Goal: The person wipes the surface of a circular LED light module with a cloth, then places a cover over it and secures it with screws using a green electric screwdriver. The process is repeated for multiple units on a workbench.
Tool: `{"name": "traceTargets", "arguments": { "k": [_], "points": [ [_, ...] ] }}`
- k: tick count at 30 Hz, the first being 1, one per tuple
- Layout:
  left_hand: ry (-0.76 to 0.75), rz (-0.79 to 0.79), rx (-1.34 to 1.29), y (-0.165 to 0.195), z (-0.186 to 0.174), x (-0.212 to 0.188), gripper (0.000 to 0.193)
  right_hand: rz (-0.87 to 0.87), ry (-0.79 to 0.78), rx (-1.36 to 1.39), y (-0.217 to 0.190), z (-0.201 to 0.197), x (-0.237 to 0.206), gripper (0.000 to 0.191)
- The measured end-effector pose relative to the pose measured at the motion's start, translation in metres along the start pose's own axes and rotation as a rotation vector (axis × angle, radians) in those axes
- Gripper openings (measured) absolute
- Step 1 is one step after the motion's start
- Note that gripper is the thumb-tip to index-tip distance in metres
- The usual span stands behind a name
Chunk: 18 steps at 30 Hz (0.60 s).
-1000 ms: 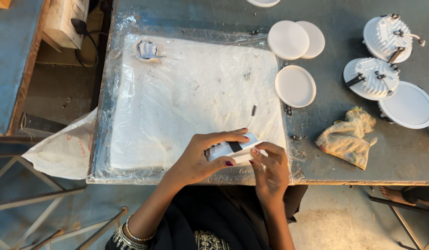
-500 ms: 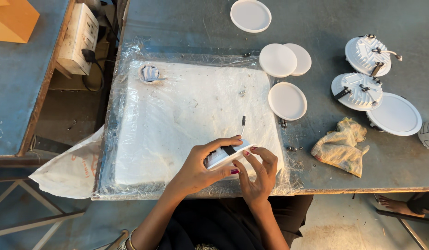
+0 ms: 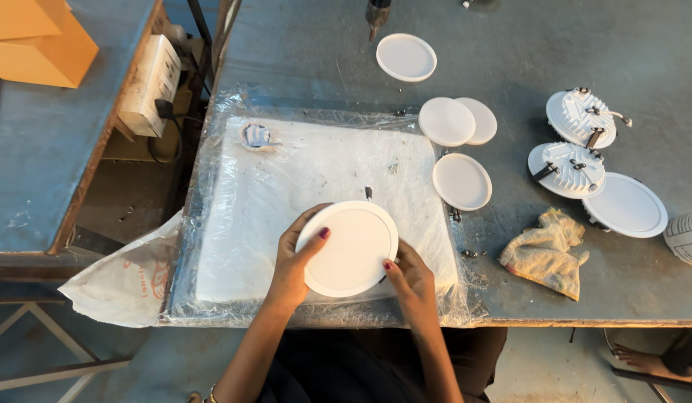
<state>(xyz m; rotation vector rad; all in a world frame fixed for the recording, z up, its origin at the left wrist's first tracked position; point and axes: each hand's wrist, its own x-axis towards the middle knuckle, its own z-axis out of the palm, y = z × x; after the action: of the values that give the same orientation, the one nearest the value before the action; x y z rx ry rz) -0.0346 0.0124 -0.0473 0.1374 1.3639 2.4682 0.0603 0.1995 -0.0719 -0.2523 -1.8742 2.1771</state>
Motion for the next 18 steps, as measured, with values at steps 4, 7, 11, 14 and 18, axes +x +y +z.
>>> {"name": "traceTargets", "arguments": {
  "k": [4, 7, 11, 14, 18],
  "points": [
    [-0.069, -0.036, -0.227, -0.009, -0.013, 0.005, 0.051, -0.004, -0.055, -0.089, -0.002, -0.014, -0.004, 0.044],
    [-0.102, -0.058, -0.200, -0.016, -0.018, 0.006, 0.054, -0.043, -0.032, -0.075, 0.004, -0.015, -0.005, 0.043],
    [-0.091, -0.097, -0.127, -0.025, -0.020, 0.018, 0.052, -0.090, 0.009, -0.091, 0.015, -0.007, 0.002, 0.045],
    [-0.049, -0.084, -0.134, -0.032, -0.022, 0.025, 0.050, -0.048, 0.030, -0.222, 0.020, -0.005, 0.004, 0.046],
    [-0.067, -0.018, -0.059, -0.039, -0.027, 0.027, 0.049, -0.076, 0.008, -0.225, 0.025, -0.009, 0.003, 0.048]
  ]
}}
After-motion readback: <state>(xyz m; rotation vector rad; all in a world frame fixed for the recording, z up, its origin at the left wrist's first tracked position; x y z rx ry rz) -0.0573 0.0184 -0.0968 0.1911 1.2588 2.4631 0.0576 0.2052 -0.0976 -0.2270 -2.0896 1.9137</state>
